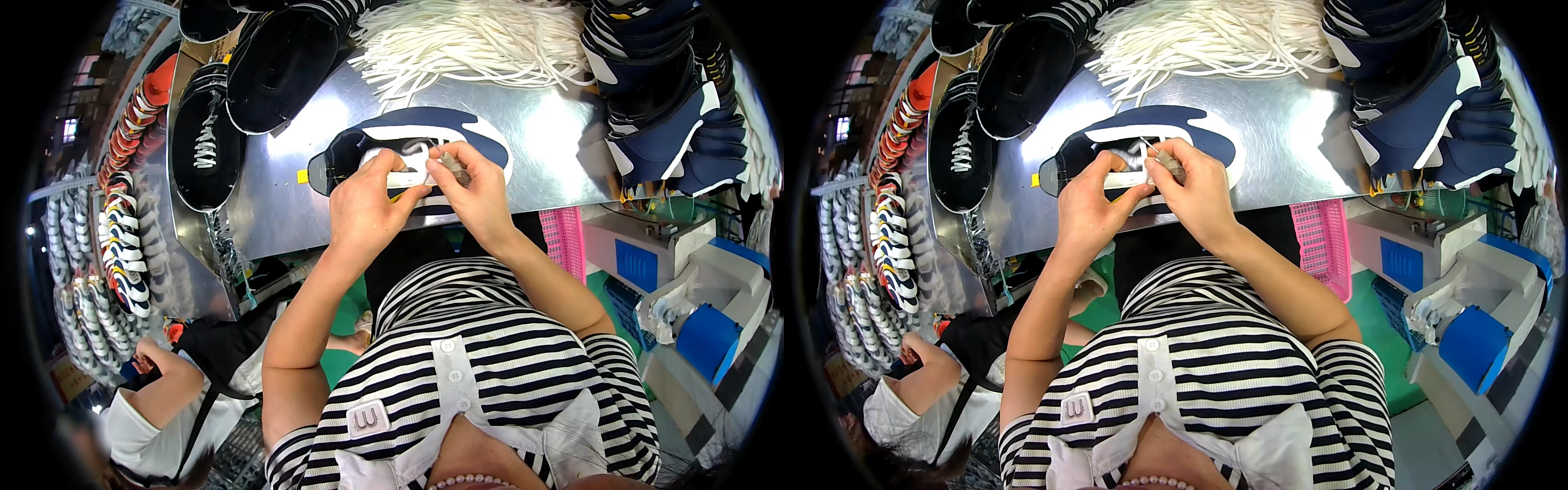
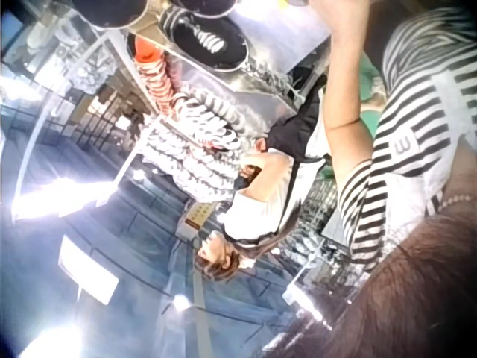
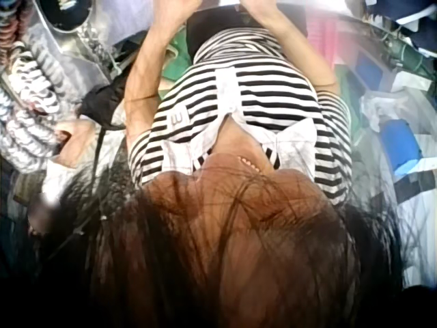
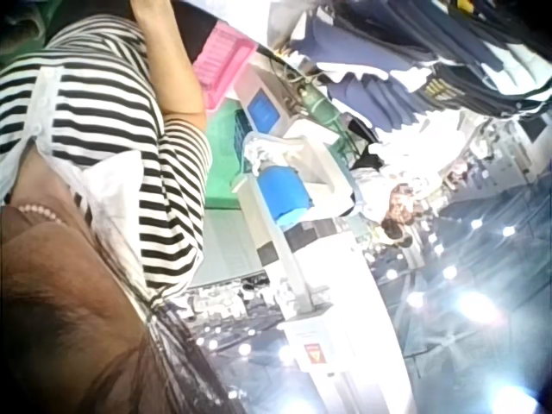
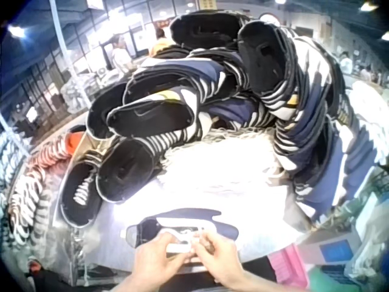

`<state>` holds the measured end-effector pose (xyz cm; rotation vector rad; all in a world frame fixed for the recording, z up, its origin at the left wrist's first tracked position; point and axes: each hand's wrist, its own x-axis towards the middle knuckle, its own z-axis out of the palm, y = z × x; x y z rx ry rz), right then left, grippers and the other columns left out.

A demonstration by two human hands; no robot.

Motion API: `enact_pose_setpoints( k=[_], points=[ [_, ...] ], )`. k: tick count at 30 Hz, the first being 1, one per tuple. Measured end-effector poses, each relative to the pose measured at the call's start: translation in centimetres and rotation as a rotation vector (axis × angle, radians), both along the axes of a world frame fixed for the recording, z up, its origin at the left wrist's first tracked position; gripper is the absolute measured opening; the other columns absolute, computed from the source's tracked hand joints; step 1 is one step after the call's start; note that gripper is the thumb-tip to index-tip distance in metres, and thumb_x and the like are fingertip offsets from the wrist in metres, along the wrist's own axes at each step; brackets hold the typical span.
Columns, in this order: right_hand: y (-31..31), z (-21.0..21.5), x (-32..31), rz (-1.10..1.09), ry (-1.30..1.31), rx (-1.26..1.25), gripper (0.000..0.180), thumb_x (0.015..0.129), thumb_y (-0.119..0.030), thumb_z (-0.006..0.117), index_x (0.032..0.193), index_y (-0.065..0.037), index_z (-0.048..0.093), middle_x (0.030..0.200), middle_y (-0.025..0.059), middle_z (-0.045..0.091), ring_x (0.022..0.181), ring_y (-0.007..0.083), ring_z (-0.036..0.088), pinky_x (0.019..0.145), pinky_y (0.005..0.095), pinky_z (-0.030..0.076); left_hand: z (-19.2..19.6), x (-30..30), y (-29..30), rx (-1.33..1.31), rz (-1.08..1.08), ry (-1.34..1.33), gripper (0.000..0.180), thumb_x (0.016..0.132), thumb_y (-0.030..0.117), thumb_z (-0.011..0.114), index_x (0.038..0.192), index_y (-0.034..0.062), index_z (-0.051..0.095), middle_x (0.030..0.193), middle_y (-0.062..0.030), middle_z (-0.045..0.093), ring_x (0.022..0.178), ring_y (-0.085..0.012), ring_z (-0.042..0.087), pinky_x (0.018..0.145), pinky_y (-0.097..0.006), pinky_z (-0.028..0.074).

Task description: The person laces a blue and white shoe by threading a white lace through the eyelets and tying it. They repeat this process on a second shoe, then place the finished pair into a pink basket.

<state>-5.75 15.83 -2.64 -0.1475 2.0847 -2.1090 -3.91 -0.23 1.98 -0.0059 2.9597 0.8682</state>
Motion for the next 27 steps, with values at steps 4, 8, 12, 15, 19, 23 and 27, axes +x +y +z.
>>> enact_pose_setpoints(
  k=[4, 8, 12, 15, 19, 23, 27],
  points=[
    [2.1, 0.5, 1.2, 0.095, 0.038, 0.067, 0.023, 0.097, -0.013, 0.06, 0.113, -0.001, 0.05, 0.084, 0.01, 0.068, 0.075, 0.0149, 0.066, 0.065, 0.0279, 0.05, 0.0, -0.3, -0.4, 0.02, -0.025, -0.041, 0.038, 0.075, 0.033, 0.082, 0.094, 0.0069, 0.063, 0.086, -0.0094, 0.071, 0.074, -0.0277, 0.067, 0.066, -0.036, 0.05],
    [3.3, 1.1, 2.9, 0.179, 0.022, 0.171, 0.016, 0.099, -0.014, 0.056, 0.105, 0.0, 0.05, 0.083, 0.0132, 0.069, 0.074, 0.0231, 0.069, 0.066, 0.0326, 0.052, -0.3, -0.5, -0.3, 0.011, -0.019, 0.006, 0.037, 0.073, 0.038, 0.08, 0.092, 0.0083, 0.068, 0.077, -0.0092, 0.069, 0.063, -0.0278, 0.066, 0.059, -0.038, 0.049],
    [3.4, 0.7, 2.7, 0.189, 0.052, 0.231, 0.014, 0.097, -0.012, 0.057, 0.101, 0.0, 0.052, 0.077, 0.0123, 0.07, 0.069, 0.0255, 0.069, 0.063, 0.0333, 0.052, -0.3, -0.2, -0.3, 0.071, -0.043, 0.038, 0.035, 0.074, 0.033, 0.081, 0.093, 0.0068, 0.068, 0.081, -0.0109, 0.069, 0.068, -0.029, 0.067, 0.062, -0.038, 0.051],
    [3.1, 0.7, 2.4, 0.189, 0.035, 0.197, 0.013, 0.096, -0.01, 0.058, 0.099, 0.001, 0.053, 0.075, 0.0117, 0.07, 0.068, 0.0251, 0.069, 0.062, 0.0334, 0.051, -0.2, -0.2, -0.1, 0.143, -0.11, 0.083, 0.03, 0.076, 0.027, 0.08, 0.094, 0.0057, 0.068, 0.085, -0.0122, 0.07, 0.072, -0.03, 0.067, 0.064, -0.037, 0.052],
    [3.0, 1.1, 2.2, 0.179, -0.006, 0.177, 0.012, 0.095, -0.01, 0.059, 0.096, 0.001, 0.055, 0.075, 0.0109, 0.07, 0.066, 0.0249, 0.068, 0.061, 0.0334, 0.051, -0.9, 0.6, 0.0, 0.192, -0.16, 0.178, 0.028, 0.076, 0.018, 0.081, 0.096, 0.0034, 0.068, 0.085, -0.0123, 0.07, 0.074, -0.0258, 0.068, 0.067, -0.033, 0.052],
    [3.8, 1.5, 2.4, 0.207, -0.006, 0.248, 0.012, 0.094, -0.011, 0.06, 0.096, 0.0, 0.055, 0.073, 0.0112, 0.069, 0.066, 0.0265, 0.068, 0.061, 0.035, 0.051, -0.8, 0.7, 0.1, 0.19, -0.122, 0.116, 0.028, 0.076, 0.014, 0.082, 0.097, 0.0016, 0.067, 0.086, -0.0121, 0.07, 0.076, -0.023, 0.068, 0.07, -0.031, 0.052],
    [4.0, 1.4, 2.6, 0.159, 0.049, 0.292, 0.013, 0.095, -0.013, 0.06, 0.096, -0.001, 0.055, 0.073, 0.0117, 0.069, 0.067, 0.0289, 0.068, 0.061, 0.0372, 0.051, 0.0, 0.7, 0.4, 0.253, -0.182, 0.118, 0.026, 0.08, 0.012, 0.079, 0.099, -0.0001, 0.067, 0.09, -0.0123, 0.07, 0.08, -0.0217, 0.068, 0.073, -0.031, 0.051]
  ],
)
